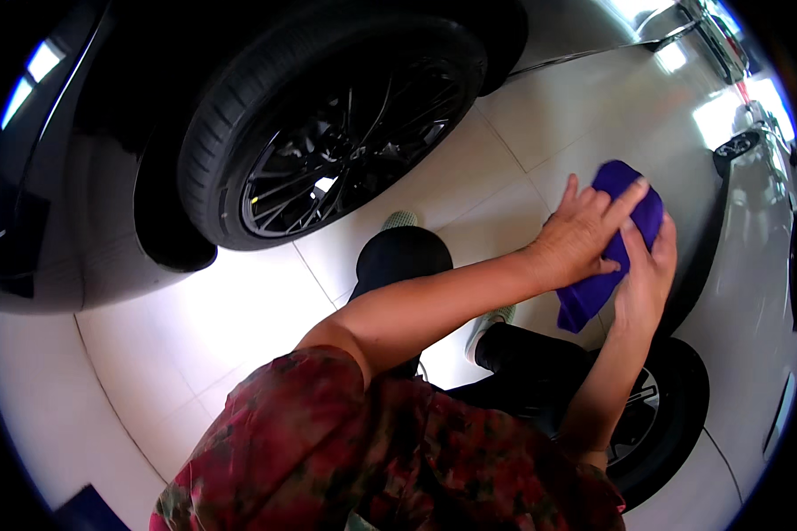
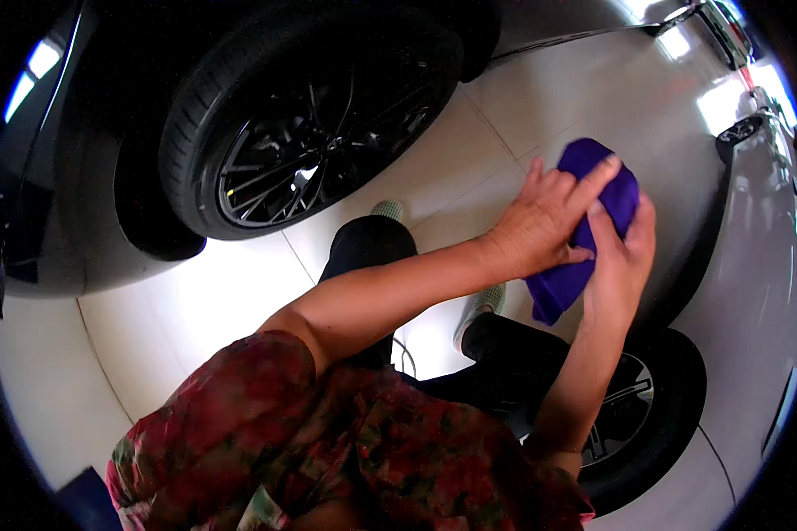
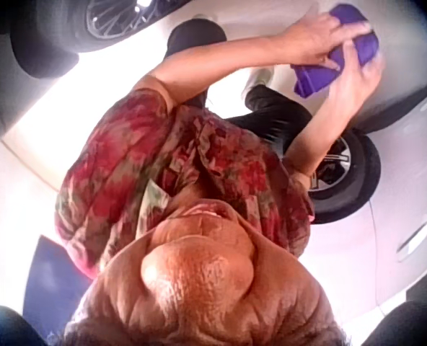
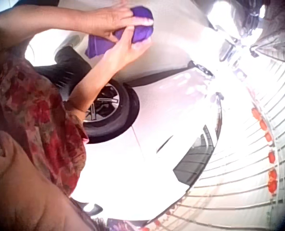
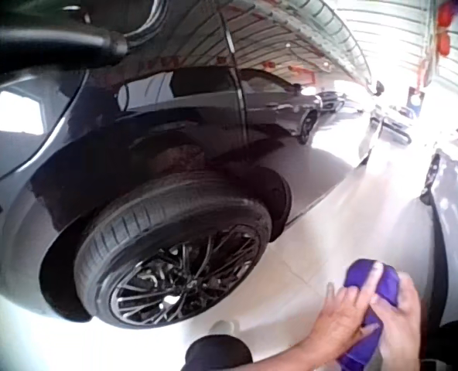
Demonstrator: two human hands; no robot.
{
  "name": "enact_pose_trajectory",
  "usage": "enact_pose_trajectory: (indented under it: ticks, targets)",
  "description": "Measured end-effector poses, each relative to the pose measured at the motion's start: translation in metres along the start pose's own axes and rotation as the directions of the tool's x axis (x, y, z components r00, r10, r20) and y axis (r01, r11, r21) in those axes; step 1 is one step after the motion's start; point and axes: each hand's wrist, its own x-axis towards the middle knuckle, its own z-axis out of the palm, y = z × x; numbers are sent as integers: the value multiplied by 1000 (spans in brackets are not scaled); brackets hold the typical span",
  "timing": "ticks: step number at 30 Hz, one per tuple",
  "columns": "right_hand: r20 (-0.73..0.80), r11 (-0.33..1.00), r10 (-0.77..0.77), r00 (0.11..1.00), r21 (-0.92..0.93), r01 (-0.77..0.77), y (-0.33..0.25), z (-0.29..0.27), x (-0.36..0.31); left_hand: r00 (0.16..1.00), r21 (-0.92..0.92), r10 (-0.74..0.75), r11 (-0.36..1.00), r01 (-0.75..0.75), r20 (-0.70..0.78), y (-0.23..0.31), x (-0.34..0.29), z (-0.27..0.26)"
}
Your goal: The person wipes the rims of two different cars using a purple cloth. They clean the spokes and outer edges of the wheels on both a white and a black vehicle.
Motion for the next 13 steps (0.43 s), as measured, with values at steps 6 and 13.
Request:
enact_pose_trajectory:
  ticks: [6, 13]
  targets:
    - [-124, 976, -210, 970, -80, 201, 30, -8, -24, 987, -109, -76, 990, 92, 140, -8, 2, 10]
    - [-164, 908, -404, 900, -193, 372, 48, -14, -11, 976, -166, -68, 981, 104, 209, -14, 15, 18]
